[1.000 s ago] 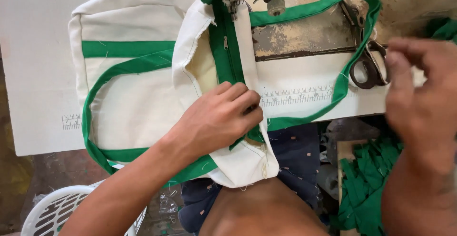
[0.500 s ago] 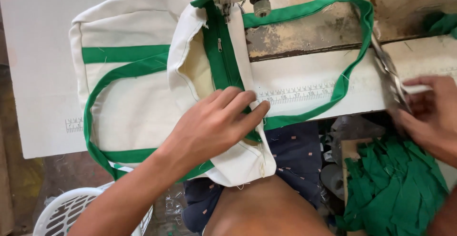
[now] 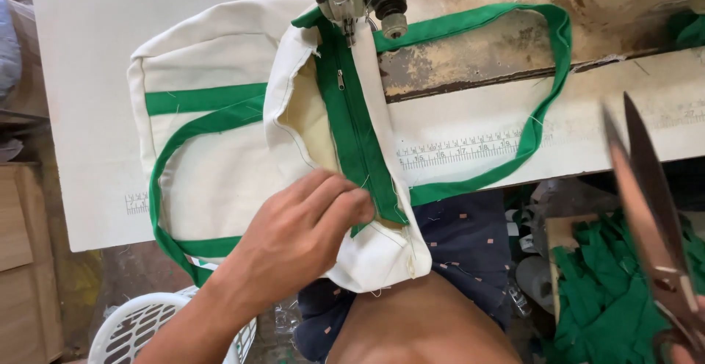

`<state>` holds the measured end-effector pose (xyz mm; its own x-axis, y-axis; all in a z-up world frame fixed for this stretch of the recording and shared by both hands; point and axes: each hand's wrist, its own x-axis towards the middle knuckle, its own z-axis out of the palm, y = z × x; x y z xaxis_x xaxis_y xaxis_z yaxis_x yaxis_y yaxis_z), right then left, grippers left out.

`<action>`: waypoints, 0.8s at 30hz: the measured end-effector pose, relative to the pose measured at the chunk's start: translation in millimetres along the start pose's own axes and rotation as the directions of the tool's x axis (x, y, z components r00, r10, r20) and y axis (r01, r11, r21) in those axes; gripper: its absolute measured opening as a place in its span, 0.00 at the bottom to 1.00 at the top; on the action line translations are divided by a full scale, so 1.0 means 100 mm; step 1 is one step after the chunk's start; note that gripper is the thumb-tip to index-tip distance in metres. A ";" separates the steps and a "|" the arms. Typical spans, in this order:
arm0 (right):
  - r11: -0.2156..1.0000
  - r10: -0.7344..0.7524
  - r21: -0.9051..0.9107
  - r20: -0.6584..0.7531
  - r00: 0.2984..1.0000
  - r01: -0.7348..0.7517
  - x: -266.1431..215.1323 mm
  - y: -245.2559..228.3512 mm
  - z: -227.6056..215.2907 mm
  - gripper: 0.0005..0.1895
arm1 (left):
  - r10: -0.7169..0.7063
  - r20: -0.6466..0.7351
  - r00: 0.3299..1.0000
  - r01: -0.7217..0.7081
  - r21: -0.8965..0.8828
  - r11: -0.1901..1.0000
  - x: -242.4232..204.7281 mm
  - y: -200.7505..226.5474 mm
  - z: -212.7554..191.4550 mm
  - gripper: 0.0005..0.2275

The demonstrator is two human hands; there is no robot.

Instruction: Sewing green fabric handles and trim onto a white canvas bag using an industrial sewing machine.

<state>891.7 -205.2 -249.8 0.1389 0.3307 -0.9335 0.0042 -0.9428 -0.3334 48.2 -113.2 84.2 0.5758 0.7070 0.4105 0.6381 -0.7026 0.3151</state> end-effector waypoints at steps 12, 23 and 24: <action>0.665 -0.700 0.109 0.437 0.565 0.739 -2.85 -1.02 3.21 0.42 | 0.150 -0.044 0.988 -0.122 0.377 0.918 0.09 0.03 0.27 0.09; 0.969 -0.245 0.079 0.433 0.868 0.234 -2.88 -1.17 3.70 0.50 | -0.032 -0.131 0.991 0.044 0.092 0.995 -0.03 -0.01 0.18 0.07; 0.969 -0.245 0.079 0.432 0.868 0.234 -2.93 -1.21 3.75 0.50 | -0.032 -0.132 0.991 0.044 0.090 0.995 -0.03 0.01 0.18 0.07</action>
<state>479.5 -172.5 14.4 -0.3078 0.5363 -0.7859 -0.0414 -0.8327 -0.5521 56.0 -114.5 68.1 0.4826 0.7126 0.5092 0.7066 -0.6603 0.2544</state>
